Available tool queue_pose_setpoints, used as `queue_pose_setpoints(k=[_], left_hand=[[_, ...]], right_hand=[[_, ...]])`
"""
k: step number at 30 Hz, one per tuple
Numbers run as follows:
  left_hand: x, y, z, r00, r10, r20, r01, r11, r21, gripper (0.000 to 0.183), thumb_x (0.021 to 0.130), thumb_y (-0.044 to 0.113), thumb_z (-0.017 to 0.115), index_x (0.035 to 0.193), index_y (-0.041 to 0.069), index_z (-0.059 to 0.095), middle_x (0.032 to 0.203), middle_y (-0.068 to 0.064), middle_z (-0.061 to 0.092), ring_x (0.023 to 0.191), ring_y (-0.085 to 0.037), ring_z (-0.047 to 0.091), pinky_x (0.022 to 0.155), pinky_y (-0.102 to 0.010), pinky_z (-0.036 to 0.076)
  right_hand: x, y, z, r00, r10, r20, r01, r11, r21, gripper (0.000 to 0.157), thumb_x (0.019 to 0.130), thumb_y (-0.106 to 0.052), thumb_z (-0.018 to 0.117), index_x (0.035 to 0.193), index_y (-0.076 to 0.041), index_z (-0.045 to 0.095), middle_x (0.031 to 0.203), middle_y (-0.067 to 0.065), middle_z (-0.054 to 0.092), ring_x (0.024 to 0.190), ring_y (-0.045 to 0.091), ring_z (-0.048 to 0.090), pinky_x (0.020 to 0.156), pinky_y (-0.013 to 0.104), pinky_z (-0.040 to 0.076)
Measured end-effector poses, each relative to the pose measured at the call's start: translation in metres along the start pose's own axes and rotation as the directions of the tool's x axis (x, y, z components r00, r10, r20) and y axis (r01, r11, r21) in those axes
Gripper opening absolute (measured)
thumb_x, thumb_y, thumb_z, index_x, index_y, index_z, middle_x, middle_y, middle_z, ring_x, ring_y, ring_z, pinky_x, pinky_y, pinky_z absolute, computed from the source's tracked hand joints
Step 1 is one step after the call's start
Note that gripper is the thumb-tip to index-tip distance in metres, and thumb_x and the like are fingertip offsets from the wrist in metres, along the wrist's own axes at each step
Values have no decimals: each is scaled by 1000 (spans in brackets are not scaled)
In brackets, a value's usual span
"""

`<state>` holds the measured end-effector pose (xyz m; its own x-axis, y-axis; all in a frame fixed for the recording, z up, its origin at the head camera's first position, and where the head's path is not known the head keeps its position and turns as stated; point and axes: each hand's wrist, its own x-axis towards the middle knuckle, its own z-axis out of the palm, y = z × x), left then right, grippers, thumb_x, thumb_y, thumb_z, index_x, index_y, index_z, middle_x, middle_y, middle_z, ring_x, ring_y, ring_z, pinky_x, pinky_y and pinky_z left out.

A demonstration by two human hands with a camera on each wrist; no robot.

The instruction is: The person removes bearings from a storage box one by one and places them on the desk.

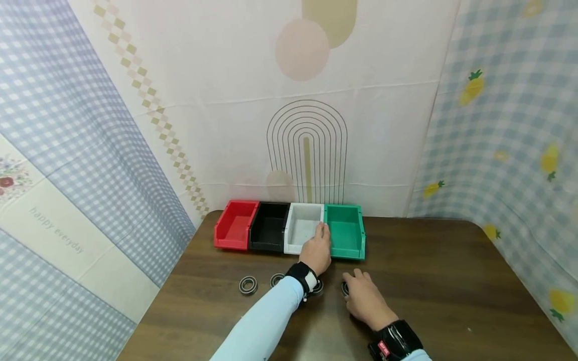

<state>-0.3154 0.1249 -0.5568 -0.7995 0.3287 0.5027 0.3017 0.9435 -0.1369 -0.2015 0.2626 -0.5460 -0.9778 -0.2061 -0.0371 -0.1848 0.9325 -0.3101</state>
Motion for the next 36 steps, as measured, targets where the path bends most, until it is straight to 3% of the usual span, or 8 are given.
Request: queue_pose_setpoints(k=[16,26,36], left_hand=[[-1,-2,-2,1000,-3,27,2,1000,11,72,89,32,70,150,8,42,148,-7,48,46,-4,40,38,-18,33],[0,0,-4,1000,1,21,-1,1000,10,68,91,31,67,150,8,41,148,-8,48,48,-5,42,40,-18,37],[-1,-1,-3,1000,15,-15,-15,1000,13,70,88,30,70,148,7,44,146,-8,51,45,-4,39,38,-18,34]], right_hand=[[4,3,-1,1000,-9,21,8,1000,24,50,85,-17,75,131,-4,60,141,31,50,130,49,48,103,62,43],[4,4,0,1000,1,5,-2,1000,23,50,84,-16,77,129,-4,62,137,28,53,125,46,51,100,60,46],[3,2,0,1000,22,17,-23,999,31,51,84,-15,76,132,-4,60,141,31,50,129,49,48,103,62,43]])
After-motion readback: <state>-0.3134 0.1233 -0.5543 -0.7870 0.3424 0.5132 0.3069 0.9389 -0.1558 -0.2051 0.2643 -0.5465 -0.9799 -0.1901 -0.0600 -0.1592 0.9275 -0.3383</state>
